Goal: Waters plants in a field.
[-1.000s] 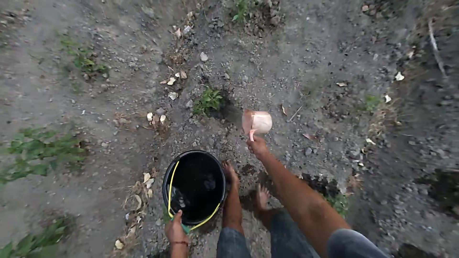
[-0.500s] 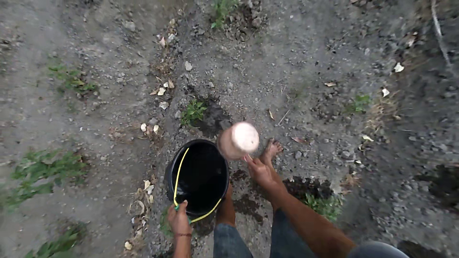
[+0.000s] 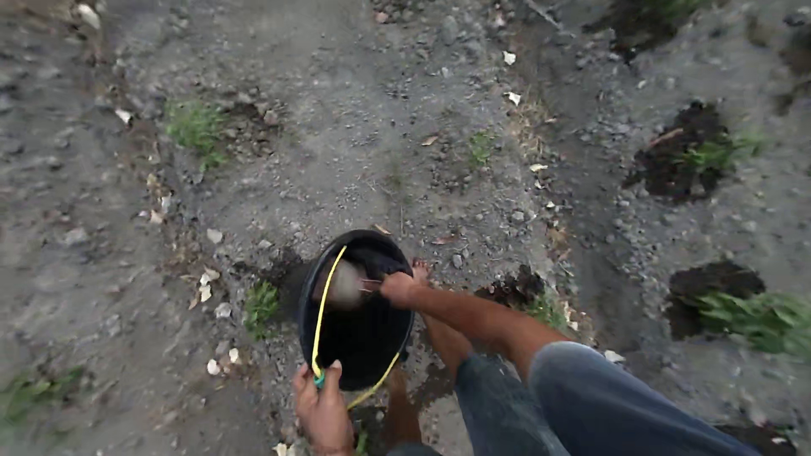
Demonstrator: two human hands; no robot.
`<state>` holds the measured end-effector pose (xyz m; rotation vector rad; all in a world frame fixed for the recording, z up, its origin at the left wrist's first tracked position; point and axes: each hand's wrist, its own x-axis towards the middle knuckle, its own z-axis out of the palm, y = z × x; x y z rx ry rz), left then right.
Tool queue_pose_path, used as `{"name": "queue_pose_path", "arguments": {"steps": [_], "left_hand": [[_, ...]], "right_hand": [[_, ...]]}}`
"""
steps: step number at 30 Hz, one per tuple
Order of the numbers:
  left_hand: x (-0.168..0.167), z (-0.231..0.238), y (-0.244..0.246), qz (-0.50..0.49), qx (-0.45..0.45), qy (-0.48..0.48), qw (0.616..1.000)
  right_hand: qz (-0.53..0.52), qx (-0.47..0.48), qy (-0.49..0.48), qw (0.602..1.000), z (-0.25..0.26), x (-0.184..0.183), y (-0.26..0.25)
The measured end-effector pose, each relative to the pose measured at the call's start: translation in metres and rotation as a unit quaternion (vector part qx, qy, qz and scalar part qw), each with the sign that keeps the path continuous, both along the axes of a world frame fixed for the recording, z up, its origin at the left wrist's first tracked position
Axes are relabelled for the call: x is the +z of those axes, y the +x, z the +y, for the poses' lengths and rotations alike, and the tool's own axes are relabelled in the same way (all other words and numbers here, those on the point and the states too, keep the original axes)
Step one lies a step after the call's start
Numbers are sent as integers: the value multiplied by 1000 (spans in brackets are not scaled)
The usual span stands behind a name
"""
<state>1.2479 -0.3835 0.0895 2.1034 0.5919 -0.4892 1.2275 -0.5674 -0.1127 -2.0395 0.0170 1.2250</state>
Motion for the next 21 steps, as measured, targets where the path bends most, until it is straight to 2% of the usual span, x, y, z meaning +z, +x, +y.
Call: {"name": "queue_pose_path", "arguments": {"steps": [2, 3, 4, 6, 7, 8, 9, 11, 16, 18, 21], "left_hand": [[-16, -39, 17, 6, -15, -16, 1000], [-24, -57, 23, 16, -27, -20, 999], [-30, -76, 27, 32, -38, -21, 999], [-39, -108, 31, 59, -54, -23, 997], [-44, -122, 32, 66, -57, -23, 996], [-51, -134, 34, 71, -56, -26, 996], [-59, -144, 35, 73, -49, -29, 996], [-76, -161, 39, 91, -28, -35, 995], [-110, -194, 57, 113, -17, 21, 993], [-114, -203, 63, 108, -11, 28, 994], [-111, -210, 70, 78, 3, 28, 997]], "right_hand": [[74, -157, 80, 982, -14, -9, -23], [110, -235, 131, 957, -26, -12, -30], [148, -321, 196, 914, -40, -15, -38], [236, -482, 355, 765, -75, -21, -57], [258, -528, 416, 694, -91, -25, -68], [260, -554, 456, 646, -106, -29, -79], [251, -570, 480, 617, -119, -32, -91], [219, -588, 509, 590, -140, -33, -120], [110, -635, 514, 566, -183, -14, -184], [80, -675, 475, 559, -198, -8, -198], [62, -767, 384, 511, -216, -2, -196]]}}
